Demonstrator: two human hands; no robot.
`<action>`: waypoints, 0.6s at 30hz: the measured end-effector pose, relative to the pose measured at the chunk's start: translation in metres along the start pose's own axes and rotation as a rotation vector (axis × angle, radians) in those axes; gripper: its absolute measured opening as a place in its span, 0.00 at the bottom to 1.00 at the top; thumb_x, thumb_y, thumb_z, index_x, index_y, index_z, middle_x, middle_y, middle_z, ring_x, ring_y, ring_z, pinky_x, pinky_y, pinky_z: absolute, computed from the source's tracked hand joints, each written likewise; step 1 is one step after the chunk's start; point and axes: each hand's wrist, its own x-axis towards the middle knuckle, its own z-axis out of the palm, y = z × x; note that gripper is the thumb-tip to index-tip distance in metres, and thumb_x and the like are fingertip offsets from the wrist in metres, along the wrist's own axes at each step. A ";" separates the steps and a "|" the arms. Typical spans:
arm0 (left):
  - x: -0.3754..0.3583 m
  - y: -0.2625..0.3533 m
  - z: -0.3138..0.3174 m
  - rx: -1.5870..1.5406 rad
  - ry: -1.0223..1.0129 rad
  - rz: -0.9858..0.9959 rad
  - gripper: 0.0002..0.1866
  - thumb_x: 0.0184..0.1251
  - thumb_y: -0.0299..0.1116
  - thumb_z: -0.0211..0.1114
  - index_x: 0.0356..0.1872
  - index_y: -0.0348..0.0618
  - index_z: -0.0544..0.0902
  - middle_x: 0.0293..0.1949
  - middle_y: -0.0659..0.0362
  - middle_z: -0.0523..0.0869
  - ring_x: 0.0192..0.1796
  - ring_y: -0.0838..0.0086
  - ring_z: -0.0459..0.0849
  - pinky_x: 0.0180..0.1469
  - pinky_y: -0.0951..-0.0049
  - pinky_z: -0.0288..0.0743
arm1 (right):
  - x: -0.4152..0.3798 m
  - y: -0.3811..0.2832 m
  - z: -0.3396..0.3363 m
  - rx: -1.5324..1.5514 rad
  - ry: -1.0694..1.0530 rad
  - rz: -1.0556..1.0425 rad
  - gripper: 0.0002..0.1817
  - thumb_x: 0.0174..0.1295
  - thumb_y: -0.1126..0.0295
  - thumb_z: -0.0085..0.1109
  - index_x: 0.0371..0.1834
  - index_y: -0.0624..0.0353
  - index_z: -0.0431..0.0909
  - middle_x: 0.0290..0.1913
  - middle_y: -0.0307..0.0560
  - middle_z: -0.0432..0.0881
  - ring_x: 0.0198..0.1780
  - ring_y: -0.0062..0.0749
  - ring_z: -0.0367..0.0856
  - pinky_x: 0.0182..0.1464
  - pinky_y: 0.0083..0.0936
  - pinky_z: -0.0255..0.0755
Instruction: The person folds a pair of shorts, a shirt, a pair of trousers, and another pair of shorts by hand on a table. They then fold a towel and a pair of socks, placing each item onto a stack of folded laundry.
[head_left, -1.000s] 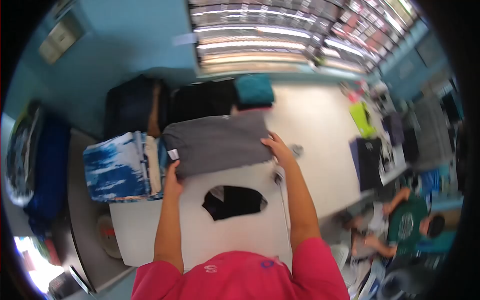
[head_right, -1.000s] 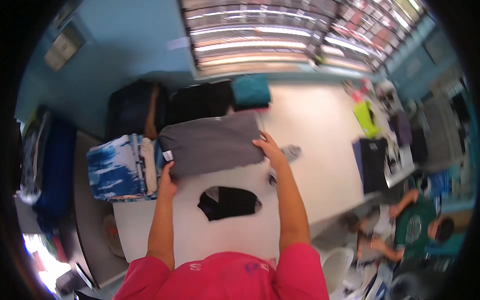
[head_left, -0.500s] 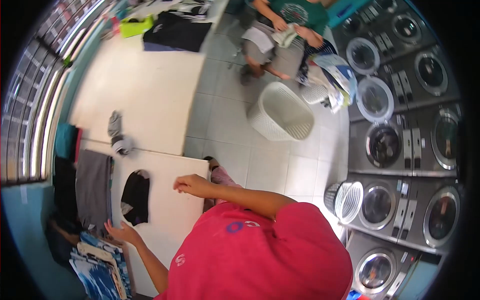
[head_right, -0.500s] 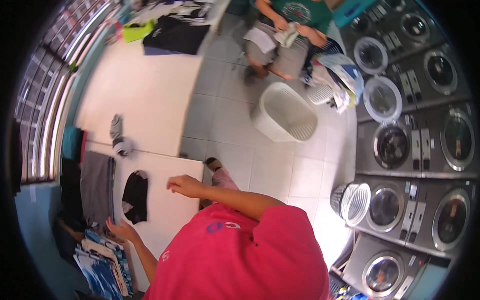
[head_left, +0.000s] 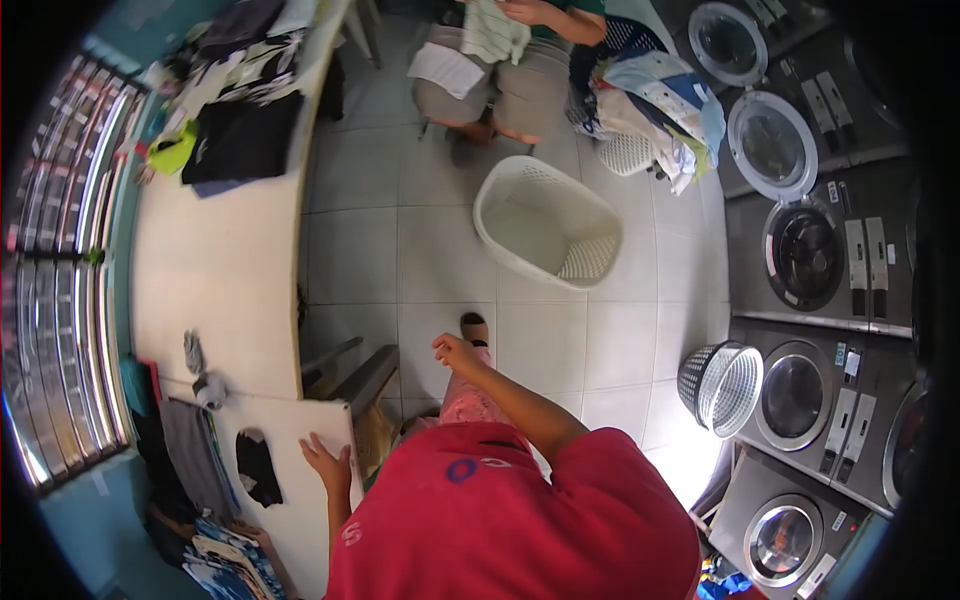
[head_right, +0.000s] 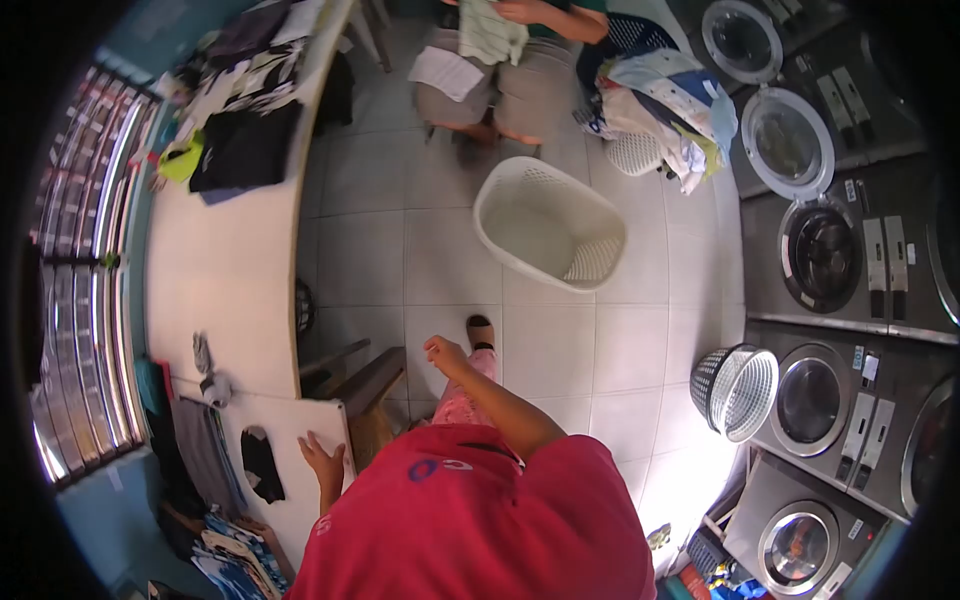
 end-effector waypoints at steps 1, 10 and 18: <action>0.002 0.006 0.004 0.085 -0.015 -0.082 0.44 0.44 0.30 0.70 0.64 0.36 0.54 0.65 0.35 0.46 0.67 0.45 0.49 0.66 0.58 0.47 | -0.001 0.004 -0.019 -0.019 0.118 0.041 0.09 0.56 0.72 0.48 0.39 0.58 0.75 0.29 0.39 0.78 0.27 0.21 0.75 0.30 0.18 0.70; 0.031 0.036 -0.013 -0.055 -0.234 -0.510 0.49 0.48 0.30 0.68 0.68 0.44 0.44 0.68 0.41 0.37 0.70 0.52 0.42 0.67 0.63 0.47 | -0.058 0.116 -0.136 0.316 0.462 0.511 0.09 0.55 0.68 0.50 0.39 0.53 0.74 0.28 0.42 0.77 0.24 0.25 0.73 0.22 0.22 0.66; 0.033 0.032 -0.011 -0.183 -0.234 -0.608 0.51 0.46 0.27 0.69 0.68 0.50 0.42 0.69 0.48 0.34 0.71 0.56 0.40 0.66 0.61 0.49 | -0.060 0.113 -0.158 0.322 0.396 0.733 0.09 0.57 0.65 0.48 0.40 0.52 0.71 0.27 0.42 0.77 0.24 0.26 0.73 0.23 0.24 0.66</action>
